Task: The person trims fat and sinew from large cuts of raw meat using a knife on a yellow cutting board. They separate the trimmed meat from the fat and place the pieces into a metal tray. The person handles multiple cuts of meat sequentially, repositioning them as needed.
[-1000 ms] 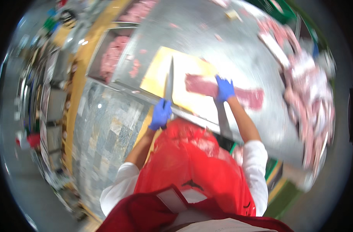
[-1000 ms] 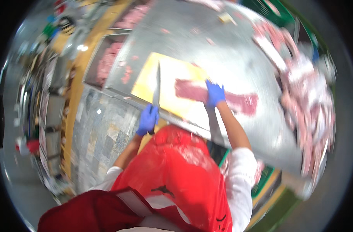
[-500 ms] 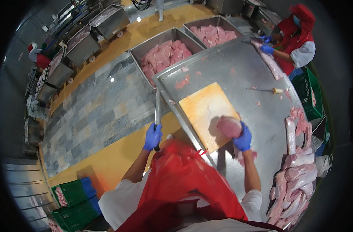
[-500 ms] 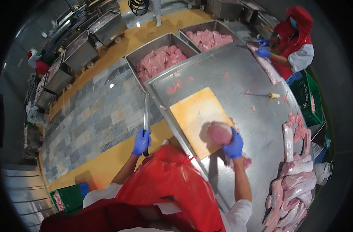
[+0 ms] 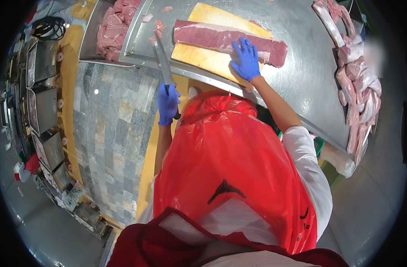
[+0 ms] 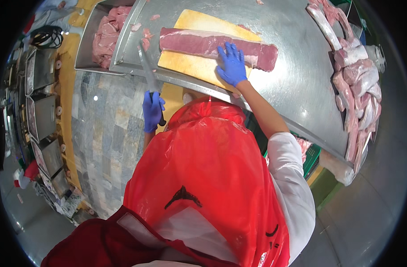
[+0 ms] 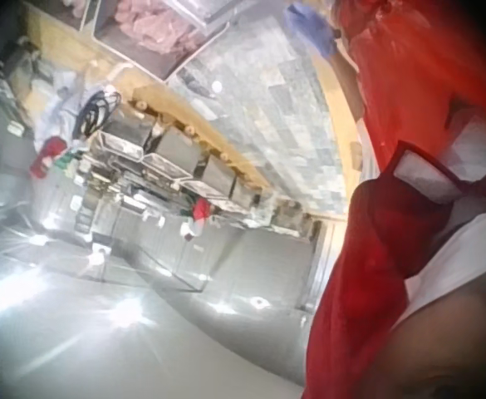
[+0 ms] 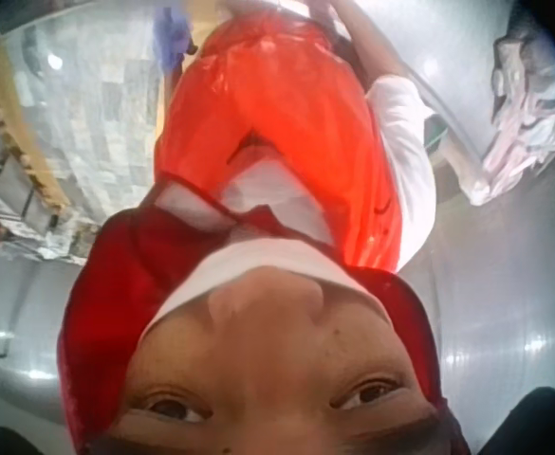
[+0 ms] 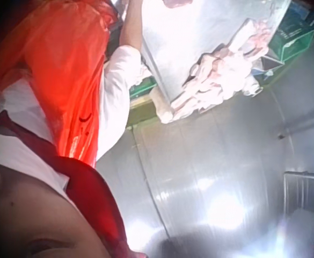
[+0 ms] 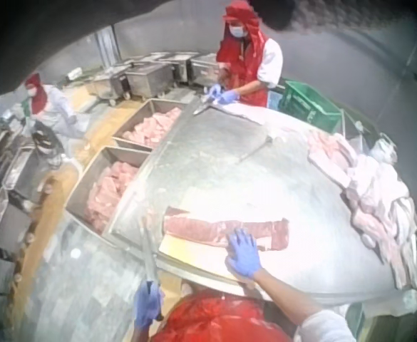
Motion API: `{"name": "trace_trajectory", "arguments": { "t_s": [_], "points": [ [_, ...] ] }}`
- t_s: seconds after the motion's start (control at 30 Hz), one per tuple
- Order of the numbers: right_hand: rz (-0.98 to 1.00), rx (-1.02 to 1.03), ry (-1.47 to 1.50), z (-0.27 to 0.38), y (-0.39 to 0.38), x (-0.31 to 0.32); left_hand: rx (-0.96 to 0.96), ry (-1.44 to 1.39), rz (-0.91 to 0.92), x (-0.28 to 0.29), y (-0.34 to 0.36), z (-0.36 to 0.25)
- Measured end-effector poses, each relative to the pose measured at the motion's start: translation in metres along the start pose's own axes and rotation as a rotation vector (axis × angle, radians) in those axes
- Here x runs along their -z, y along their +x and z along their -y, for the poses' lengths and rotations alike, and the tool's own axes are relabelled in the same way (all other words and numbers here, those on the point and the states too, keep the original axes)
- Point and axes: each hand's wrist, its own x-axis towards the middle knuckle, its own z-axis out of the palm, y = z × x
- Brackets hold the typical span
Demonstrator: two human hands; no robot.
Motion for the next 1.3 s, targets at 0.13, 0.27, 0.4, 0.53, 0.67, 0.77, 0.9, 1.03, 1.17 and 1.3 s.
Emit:
{"name": "trace_trajectory", "arguments": {
  "t_s": [0.13,0.27,0.4,0.53,0.67,0.77,0.9,1.03,1.17,1.3],
  "points": [
    [-0.144,0.058,0.13,0.004,-0.047,-0.019,-0.064,0.129,0.183,0.003,0.021,-0.014],
    [-0.11,-0.112,0.051,0.014,-0.09,-0.051,-0.397,0.436,0.285,0.0,0.07,-0.017],
    [-0.055,-0.252,0.13,0.037,-0.079,-0.047,-0.32,0.508,0.301,0.02,0.078,-0.041],
    [-0.203,-0.239,0.33,0.008,-0.062,-0.061,-0.265,0.441,0.266,0.043,0.065,-0.038],
    [-0.267,-0.362,0.473,0.024,-0.031,-0.057,-0.204,0.385,0.154,0.08,0.044,-0.009],
    [-0.349,-0.288,0.641,0.028,-0.02,-0.062,-0.128,0.411,0.105,0.109,0.024,0.001],
    [-0.133,-0.48,0.776,0.049,-0.008,-0.059,-0.177,0.506,0.04,0.124,0.019,0.013],
    [-0.122,-0.246,0.732,0.077,-0.015,-0.061,-0.225,0.098,0.371,0.126,0.041,0.063],
    [-0.131,-0.451,0.825,0.093,-0.049,-0.036,-0.294,0.387,0.364,0.088,0.071,-0.009],
    [-0.233,-0.675,0.792,0.088,-0.12,-0.026,-0.517,0.454,0.579,0.035,0.103,-0.046]
  ]
}}
